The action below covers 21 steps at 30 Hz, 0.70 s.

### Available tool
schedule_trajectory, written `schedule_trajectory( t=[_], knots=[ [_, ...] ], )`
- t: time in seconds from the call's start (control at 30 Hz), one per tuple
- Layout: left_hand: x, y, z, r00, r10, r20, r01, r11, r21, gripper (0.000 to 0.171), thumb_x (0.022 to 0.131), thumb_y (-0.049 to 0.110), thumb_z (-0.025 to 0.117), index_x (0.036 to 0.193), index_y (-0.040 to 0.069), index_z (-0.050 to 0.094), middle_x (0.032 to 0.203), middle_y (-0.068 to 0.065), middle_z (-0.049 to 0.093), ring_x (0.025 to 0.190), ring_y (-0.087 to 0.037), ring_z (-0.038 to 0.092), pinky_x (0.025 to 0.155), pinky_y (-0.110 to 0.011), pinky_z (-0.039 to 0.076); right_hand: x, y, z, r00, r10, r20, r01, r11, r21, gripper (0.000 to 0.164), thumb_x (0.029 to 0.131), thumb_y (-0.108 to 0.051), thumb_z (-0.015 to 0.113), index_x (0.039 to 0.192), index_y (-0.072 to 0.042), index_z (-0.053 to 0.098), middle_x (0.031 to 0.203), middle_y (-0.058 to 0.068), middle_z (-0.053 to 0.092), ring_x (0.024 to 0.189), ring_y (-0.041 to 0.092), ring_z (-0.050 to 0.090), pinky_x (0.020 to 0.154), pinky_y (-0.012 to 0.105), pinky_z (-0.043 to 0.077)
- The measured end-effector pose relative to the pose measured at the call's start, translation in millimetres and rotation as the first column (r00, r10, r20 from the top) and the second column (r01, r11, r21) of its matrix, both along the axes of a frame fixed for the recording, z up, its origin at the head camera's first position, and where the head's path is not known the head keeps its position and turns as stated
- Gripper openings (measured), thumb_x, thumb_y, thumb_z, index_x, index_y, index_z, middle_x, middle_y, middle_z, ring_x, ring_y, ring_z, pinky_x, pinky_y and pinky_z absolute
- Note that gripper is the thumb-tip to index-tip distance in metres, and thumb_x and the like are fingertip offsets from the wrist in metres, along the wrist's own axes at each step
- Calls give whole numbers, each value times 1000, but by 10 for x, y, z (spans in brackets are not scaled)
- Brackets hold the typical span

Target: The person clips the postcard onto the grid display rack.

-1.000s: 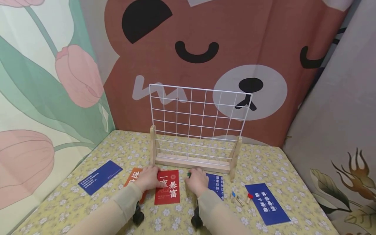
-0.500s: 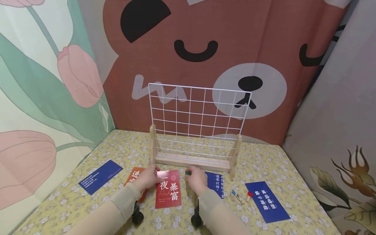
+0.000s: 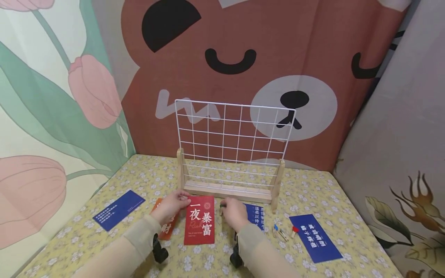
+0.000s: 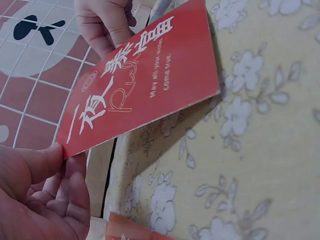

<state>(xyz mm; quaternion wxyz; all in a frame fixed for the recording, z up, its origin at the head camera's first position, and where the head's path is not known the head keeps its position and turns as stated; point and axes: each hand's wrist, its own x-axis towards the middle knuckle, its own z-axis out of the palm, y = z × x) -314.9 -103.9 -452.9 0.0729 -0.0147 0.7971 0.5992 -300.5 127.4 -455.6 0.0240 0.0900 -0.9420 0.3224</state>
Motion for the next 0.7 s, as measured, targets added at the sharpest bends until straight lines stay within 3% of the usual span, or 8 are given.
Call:
schedule_trajectory(
  t=[0.17, 0.4, 0.7],
  knots=[
    [7, -39, 42, 1000, -2, 15, 1, 1000, 28, 29, 96, 14, 60, 122, 3, 57, 100, -12, 62, 85, -22, 64, 76, -40, 53, -7, 26, -22, 999, 30, -22, -30, 1000, -2, 20, 92, -10, 65, 111, -4, 69, 100, 8, 69, 81, 17, 63, 65, 33, 51],
    [9, -106, 105, 999, 6, 39, -5, 1000, -24, 23, 95, 23, 62, 111, 7, 62, 97, -7, 67, 86, -20, 63, 79, -41, 50, -15, 30, -6, 998, 53, -21, -52, 998, 34, 18, 91, -9, 65, 107, -4, 70, 98, 7, 69, 81, 18, 63, 65, 34, 51],
    [-10, -142, 137, 999, -12, 41, 10, 998, 60, 23, 95, 24, 62, 111, 7, 61, 102, -8, 65, 91, -20, 62, 86, -43, 49, -24, 32, 0, 996, 94, -5, -94, 995, 47, 18, 91, -9, 65, 107, -3, 70, 96, 7, 69, 78, 16, 62, 63, 32, 50]
  ],
)
